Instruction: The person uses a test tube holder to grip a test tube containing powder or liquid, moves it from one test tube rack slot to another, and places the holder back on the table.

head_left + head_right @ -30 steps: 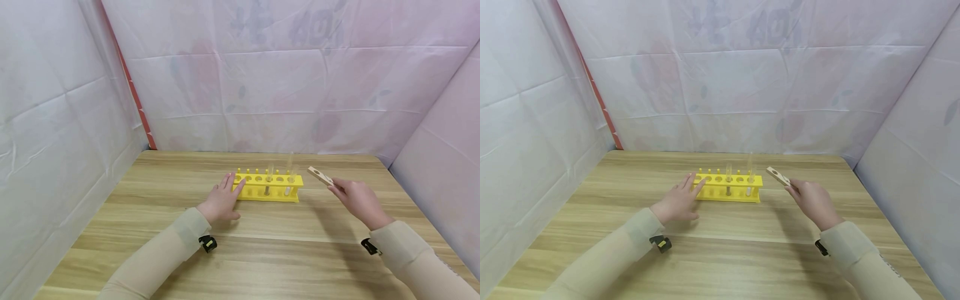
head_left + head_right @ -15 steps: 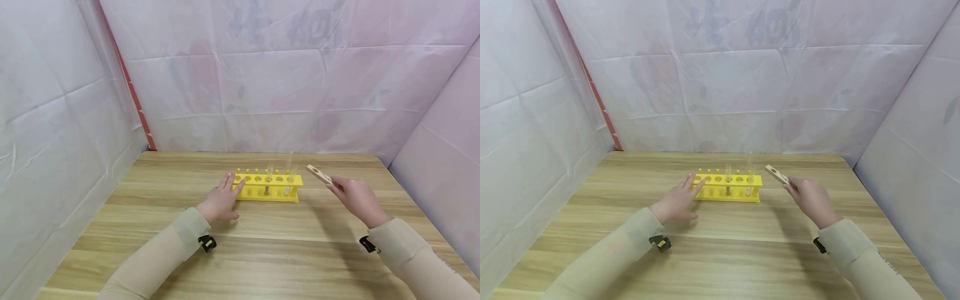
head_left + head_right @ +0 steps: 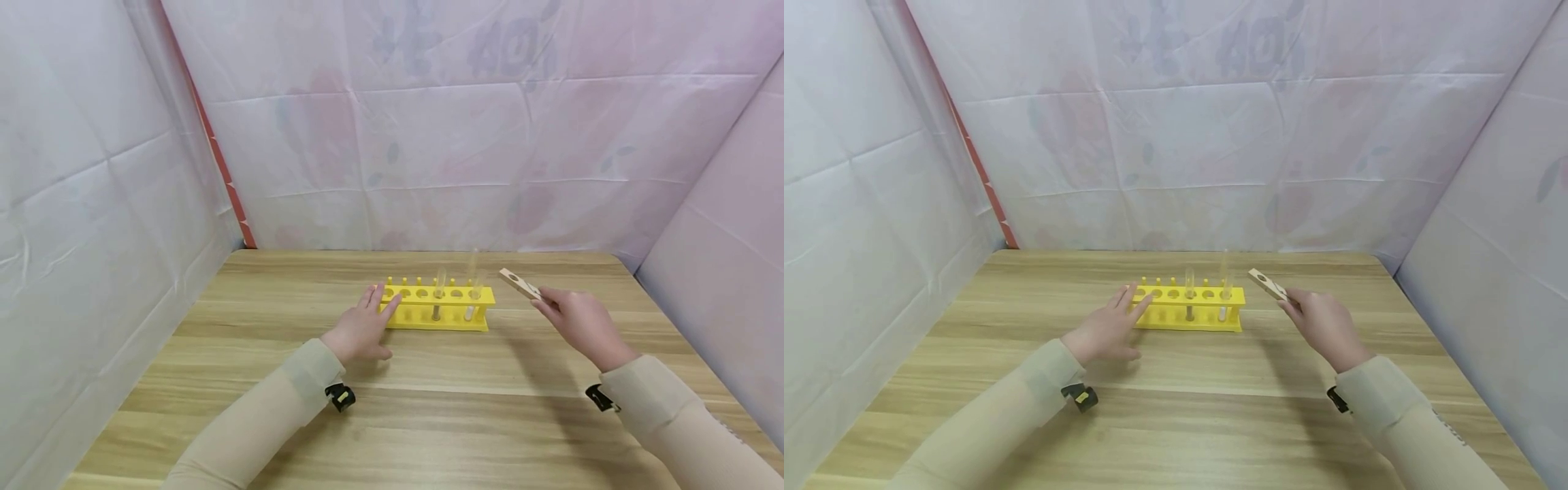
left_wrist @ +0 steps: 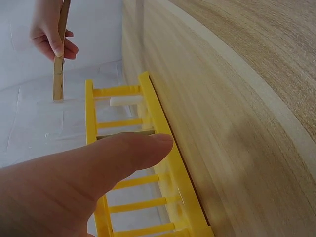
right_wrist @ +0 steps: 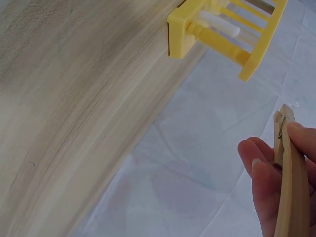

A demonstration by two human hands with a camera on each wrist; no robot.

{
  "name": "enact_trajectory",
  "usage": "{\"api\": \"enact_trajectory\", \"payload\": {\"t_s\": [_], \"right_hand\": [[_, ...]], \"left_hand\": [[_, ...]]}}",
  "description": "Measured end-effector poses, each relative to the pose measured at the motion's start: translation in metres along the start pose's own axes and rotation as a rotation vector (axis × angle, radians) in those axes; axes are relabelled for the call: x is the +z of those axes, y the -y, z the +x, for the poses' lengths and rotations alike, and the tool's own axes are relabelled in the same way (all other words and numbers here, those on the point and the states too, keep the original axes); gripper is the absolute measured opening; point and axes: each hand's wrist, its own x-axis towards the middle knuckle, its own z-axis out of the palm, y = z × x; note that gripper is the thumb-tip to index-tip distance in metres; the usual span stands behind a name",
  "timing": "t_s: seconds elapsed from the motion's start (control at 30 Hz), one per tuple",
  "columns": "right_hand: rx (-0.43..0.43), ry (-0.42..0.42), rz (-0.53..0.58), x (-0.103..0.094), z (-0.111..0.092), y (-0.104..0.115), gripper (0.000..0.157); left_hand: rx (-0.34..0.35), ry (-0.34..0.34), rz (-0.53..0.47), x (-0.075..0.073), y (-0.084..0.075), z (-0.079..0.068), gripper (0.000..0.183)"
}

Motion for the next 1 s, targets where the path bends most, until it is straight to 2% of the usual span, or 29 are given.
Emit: {"api": "enact_trajectory", "payload": {"t_s": [0.43,0.67,1.0], "right_hand": [[0.02,0.017,0.014,-0.002,0.003,0.005,0.021],[0.016,0.034,0.017,-0.003,0.005,0.009,0.025],[0.007,0.033,0.02,-0.004,0.007,0.012,0.021]], "left_hand": [[-0.014,0.005,0.048,0.001,0.0,0.002,0.106],[-0.016,-0.005,0.025,-0.001,-0.002,-0.001,0.105],[0.009,-0.035,0.052,0.001,-0.003,0.0,0.103]]}}
